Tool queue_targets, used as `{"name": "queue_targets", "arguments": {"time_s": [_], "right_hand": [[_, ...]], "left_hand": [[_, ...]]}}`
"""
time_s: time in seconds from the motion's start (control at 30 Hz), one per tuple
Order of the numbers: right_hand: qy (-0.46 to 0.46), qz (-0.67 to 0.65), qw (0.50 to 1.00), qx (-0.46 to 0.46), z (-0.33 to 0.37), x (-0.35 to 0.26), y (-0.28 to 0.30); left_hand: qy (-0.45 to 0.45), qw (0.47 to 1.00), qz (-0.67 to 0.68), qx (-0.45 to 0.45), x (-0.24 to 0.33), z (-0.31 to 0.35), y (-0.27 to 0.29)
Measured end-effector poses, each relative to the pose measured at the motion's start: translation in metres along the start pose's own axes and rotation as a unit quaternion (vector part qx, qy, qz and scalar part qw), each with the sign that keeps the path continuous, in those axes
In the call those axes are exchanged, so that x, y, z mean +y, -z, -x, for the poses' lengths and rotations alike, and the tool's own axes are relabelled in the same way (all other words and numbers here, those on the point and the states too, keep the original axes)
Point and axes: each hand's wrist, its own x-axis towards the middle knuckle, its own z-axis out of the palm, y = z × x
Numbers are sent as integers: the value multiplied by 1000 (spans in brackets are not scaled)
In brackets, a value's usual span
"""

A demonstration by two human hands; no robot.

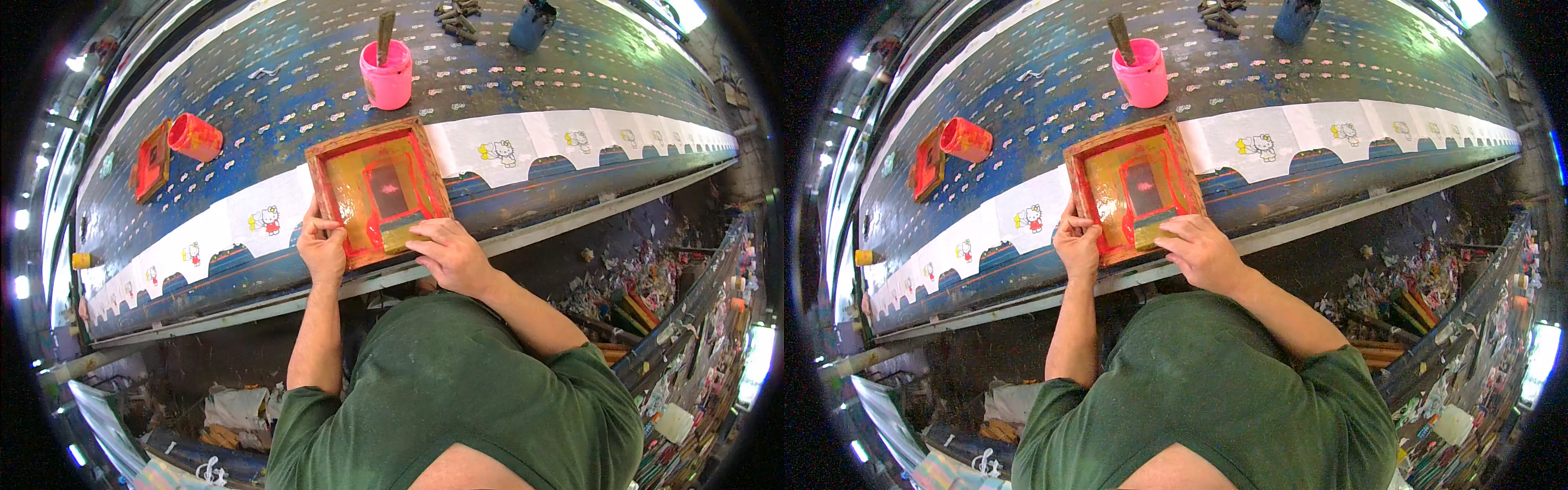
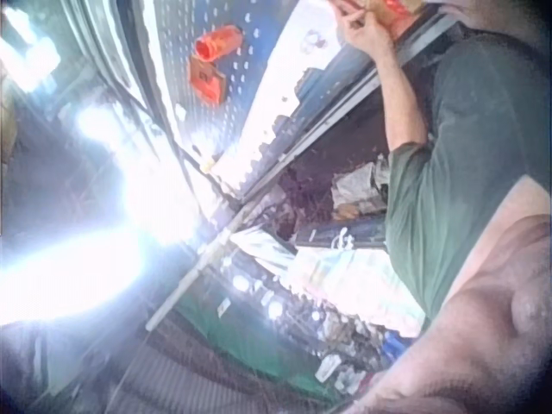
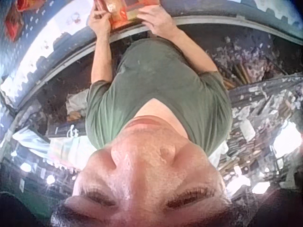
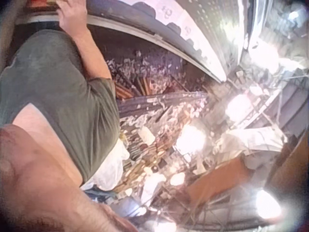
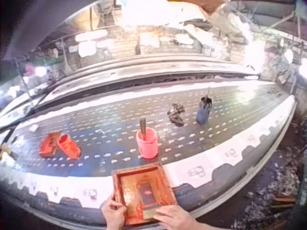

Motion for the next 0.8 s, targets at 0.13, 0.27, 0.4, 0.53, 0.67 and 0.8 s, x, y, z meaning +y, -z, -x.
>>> {"name": "queue_targets", "arguments": {"time_s": [0.13,0.27,0.4,0.53,0.67,0.8], "right_hand": [[47,12,999,-16,-4,13,-3],[51,9,998,-26,-10,22,0],[53,0,998,-16,-19,26,0],[51,16,998,-16,-25,22,-1],[59,47,997,-27,-36,13,0],[78,130,986,-75,-41,15,-5]], "left_hand": [[26,1000,-8,3,-2,2,3],[39,999,10,2,-5,3,6],[47,999,24,-1,-5,2,6],[63,997,47,1,-1,4,4],[53,998,30,-1,-2,4,6],[47,999,26,-2,-6,3,6]]}}
